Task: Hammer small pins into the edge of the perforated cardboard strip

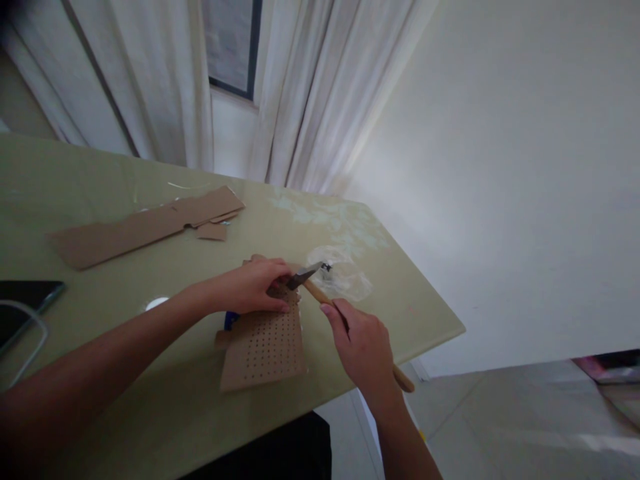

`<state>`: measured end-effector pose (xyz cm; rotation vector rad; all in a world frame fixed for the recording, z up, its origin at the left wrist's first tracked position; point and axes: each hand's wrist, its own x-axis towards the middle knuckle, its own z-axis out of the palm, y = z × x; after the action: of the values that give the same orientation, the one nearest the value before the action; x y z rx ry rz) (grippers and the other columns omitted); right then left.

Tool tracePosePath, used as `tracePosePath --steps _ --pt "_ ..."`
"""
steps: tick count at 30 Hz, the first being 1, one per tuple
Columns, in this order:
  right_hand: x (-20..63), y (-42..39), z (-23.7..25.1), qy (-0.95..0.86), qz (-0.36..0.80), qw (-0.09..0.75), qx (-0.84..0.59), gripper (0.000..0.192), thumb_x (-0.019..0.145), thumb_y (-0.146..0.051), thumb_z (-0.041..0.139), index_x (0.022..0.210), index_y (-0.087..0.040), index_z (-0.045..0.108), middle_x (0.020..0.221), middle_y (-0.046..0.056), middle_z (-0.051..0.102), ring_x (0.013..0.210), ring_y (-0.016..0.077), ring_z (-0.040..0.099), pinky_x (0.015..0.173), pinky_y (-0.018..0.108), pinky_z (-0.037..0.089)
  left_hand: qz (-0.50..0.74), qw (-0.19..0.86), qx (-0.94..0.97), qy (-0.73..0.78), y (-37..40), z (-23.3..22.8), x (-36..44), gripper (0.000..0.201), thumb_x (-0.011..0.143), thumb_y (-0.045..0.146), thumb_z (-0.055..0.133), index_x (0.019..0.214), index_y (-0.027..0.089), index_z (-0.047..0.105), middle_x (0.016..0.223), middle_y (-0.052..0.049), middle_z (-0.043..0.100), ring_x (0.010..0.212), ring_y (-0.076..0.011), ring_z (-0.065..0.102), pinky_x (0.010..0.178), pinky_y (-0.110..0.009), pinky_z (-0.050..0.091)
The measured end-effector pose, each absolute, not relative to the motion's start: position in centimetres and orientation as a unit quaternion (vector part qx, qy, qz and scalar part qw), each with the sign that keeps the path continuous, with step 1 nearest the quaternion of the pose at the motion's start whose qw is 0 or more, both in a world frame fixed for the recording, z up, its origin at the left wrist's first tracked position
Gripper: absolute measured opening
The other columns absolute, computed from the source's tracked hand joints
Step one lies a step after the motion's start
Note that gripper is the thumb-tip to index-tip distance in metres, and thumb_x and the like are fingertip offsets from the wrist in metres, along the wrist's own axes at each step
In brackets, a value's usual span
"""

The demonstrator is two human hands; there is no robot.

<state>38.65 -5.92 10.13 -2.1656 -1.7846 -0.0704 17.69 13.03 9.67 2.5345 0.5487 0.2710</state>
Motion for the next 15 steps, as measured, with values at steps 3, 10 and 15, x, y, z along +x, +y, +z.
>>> tracePosePath --steps 3,10,15 --pt "38.4 -5.9 10.1 -0.632 -0.009 0.17 -0.756 0.062 0.117 -0.066 0.036 0.101 -0.023 0.078 0.076 0.005 0.077 0.066 0.0217 0.072 0.065 0.029 0.039 0.108 0.267 0.936 0.201 13.1 9.5 17.7 0.032 0.086 0.04 0.087 0.107 0.02 0.075 0.112 -0.007 0.076 0.1 -0.0266 0.07 0.082 -0.033 0.044" --pt "38.3 -7.0 8.2 -0.6 -0.002 0.252 -0.759 0.056 0.114 -0.065 0.045 0.102 -0.023 0.08 0.072 0.003 0.075 0.06 0.0197 0.068 0.062 0.029 0.042 0.112 0.262 0.939 0.191 13.0 9.4 17.5 0.037 0.088 0.042 0.087 0.117 0.021 0.078 0.117 -0.008 0.076 0.105 -0.0289 0.071 0.087 -0.036 0.048" --pt "38.6 -9.0 5.6 -0.517 -0.023 0.366 -0.774 0.056 0.112 -0.066 0.049 0.104 -0.02 0.081 0.065 0.001 0.069 0.052 0.0187 0.06 0.056 0.027 0.044 0.176 0.207 0.937 0.219 13.7 10.1 16.5 0.036 0.096 0.038 0.081 0.126 0.019 0.078 0.125 -0.012 0.078 0.114 -0.0302 0.073 0.097 -0.039 0.052"
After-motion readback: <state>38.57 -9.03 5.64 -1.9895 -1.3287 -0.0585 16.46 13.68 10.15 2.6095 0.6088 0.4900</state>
